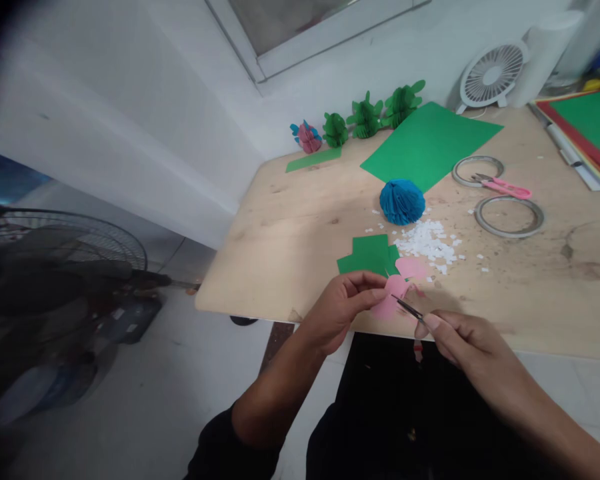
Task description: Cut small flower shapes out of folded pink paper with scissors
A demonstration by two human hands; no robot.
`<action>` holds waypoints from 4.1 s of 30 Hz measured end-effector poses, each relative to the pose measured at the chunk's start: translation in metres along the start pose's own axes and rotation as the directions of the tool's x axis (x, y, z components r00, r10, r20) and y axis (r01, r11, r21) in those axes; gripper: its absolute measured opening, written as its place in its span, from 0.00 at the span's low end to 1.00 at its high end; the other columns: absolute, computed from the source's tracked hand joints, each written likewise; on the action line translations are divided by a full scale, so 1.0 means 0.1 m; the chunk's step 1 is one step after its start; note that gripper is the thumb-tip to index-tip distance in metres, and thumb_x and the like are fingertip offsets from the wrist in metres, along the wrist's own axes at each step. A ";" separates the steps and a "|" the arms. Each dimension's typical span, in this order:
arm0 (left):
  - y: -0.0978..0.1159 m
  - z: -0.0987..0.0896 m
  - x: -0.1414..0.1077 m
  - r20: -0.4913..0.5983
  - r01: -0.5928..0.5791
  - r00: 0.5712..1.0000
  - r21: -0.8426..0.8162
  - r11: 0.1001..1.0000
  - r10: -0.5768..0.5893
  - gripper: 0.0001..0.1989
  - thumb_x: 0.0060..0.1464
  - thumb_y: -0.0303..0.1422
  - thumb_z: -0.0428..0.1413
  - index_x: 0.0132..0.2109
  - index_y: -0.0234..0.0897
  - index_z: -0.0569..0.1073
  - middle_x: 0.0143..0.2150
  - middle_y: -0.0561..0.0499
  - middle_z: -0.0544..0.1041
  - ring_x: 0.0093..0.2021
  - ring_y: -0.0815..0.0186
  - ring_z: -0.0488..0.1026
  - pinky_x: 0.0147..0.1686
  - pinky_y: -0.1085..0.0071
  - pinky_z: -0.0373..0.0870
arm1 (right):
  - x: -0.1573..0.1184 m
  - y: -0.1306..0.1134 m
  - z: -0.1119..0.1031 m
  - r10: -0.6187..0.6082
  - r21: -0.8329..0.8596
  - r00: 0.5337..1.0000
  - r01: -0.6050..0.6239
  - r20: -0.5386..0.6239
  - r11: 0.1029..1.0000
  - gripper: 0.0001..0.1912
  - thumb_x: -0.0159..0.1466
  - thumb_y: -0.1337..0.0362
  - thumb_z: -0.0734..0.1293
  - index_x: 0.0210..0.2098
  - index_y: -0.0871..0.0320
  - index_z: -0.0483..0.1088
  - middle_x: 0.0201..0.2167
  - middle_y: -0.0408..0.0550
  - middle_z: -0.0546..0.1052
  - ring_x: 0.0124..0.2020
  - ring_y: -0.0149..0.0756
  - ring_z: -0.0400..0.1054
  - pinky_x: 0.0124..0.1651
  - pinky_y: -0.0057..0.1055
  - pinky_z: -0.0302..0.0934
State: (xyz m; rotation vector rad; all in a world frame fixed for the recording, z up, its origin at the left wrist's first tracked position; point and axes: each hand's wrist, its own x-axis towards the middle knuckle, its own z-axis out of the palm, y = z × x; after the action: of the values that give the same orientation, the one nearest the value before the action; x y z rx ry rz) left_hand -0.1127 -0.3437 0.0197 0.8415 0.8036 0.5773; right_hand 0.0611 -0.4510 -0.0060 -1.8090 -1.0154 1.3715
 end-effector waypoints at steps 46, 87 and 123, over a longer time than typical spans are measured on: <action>-0.33 0.31 -0.05 -0.300 -0.145 0.950 -0.181 0.973 0.086 0.13 0.43 0.36 0.68 0.25 0.34 0.72 0.21 0.55 0.74 0.23 0.74 0.68 0.32 0.74 0.65 | 0.08 0.04 0.33 -0.107 0.293 0.983 0.146 -0.146 0.945 0.31 0.64 0.39 0.63 0.14 0.52 0.56 0.15 0.40 0.56 0.21 0.33 0.52 0.26 0.32 0.55; -0.31 0.15 0.02 -0.310 -0.141 0.947 -0.166 0.976 0.084 0.14 0.42 0.39 0.68 0.25 0.35 0.73 0.21 0.53 0.74 0.24 0.72 0.68 0.32 0.72 0.65 | 0.22 -0.23 0.34 -0.303 0.012 0.933 0.311 -0.193 0.950 0.24 0.62 0.40 0.64 0.25 0.51 0.78 0.30 0.49 0.81 0.46 0.50 0.76 0.55 0.44 0.66; -0.13 -0.02 -0.04 -0.067 -0.038 0.997 -0.060 0.997 0.034 0.18 0.38 0.40 0.71 0.26 0.34 0.73 0.20 0.55 0.74 0.22 0.73 0.69 0.32 0.73 0.65 | 0.21 -0.22 0.12 -0.383 -0.132 0.923 0.375 -0.040 0.917 0.20 0.66 0.48 0.62 0.28 0.48 0.81 0.24 0.44 0.78 0.30 0.43 0.74 0.36 0.36 0.70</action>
State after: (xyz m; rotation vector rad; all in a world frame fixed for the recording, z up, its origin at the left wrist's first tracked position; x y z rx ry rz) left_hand -0.1148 -0.3525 0.0099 0.7857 0.8280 0.6614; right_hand 0.0485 -0.4212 -0.0001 -1.6186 -1.3575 1.0250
